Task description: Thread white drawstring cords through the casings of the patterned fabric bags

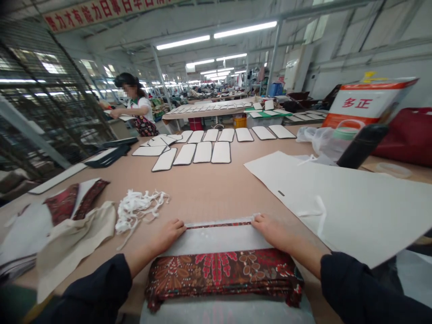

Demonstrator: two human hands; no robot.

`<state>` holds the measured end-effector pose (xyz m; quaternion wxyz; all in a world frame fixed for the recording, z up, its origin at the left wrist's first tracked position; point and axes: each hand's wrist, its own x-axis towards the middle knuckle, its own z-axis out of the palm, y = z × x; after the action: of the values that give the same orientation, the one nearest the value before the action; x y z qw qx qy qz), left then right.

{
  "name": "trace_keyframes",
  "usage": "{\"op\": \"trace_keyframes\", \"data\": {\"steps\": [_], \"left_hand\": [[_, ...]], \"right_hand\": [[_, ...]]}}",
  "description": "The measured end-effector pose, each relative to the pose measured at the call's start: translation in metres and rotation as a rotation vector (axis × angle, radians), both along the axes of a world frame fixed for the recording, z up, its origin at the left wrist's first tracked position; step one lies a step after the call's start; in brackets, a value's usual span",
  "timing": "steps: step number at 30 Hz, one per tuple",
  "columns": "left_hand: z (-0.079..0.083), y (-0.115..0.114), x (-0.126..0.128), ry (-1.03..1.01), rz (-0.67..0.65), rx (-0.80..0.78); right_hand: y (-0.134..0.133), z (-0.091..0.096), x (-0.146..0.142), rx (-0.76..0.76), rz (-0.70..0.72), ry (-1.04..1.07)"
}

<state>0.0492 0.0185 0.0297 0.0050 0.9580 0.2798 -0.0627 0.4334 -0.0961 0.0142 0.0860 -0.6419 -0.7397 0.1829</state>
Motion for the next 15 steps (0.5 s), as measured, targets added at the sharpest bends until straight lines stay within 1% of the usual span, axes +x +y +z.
{"op": "trace_keyframes", "data": {"steps": [2, 4, 6, 8, 9, 10, 12, 13, 15], "left_hand": [[0.000, 0.000, -0.007, -0.028, -0.037, 0.027], [-0.002, -0.001, -0.009, -0.064, -0.075, 0.077], [-0.005, -0.004, -0.008, -0.093, -0.084, 0.158], [-0.011, -0.009, -0.006, -0.110, -0.070, 0.253], [-0.013, -0.011, -0.007, -0.117, -0.058, 0.295], [-0.016, -0.013, -0.008, -0.127, -0.040, 0.328], [-0.021, -0.017, -0.014, -0.159, 0.010, 0.364], [-0.022, -0.018, -0.019, -0.181, 0.041, 0.367], [-0.026, -0.021, -0.031, -0.229, 0.099, 0.344]], "right_hand": [[0.011, 0.007, -0.011, -0.043, 0.033, -0.106], [0.026, 0.016, -0.039, -0.077, 0.072, -0.217], [0.043, 0.025, -0.085, -0.076, 0.155, -0.250], [0.056, 0.027, -0.139, -0.023, 0.293, -0.178], [0.061, 0.026, -0.165, 0.017, 0.354, -0.128], [0.065, 0.024, -0.188, 0.053, 0.386, -0.093], [0.071, 0.015, -0.221, 0.116, 0.403, -0.069], [0.073, 0.009, -0.230, 0.141, 0.398, -0.067], [0.080, -0.001, -0.238, 0.162, 0.383, -0.051]]}}
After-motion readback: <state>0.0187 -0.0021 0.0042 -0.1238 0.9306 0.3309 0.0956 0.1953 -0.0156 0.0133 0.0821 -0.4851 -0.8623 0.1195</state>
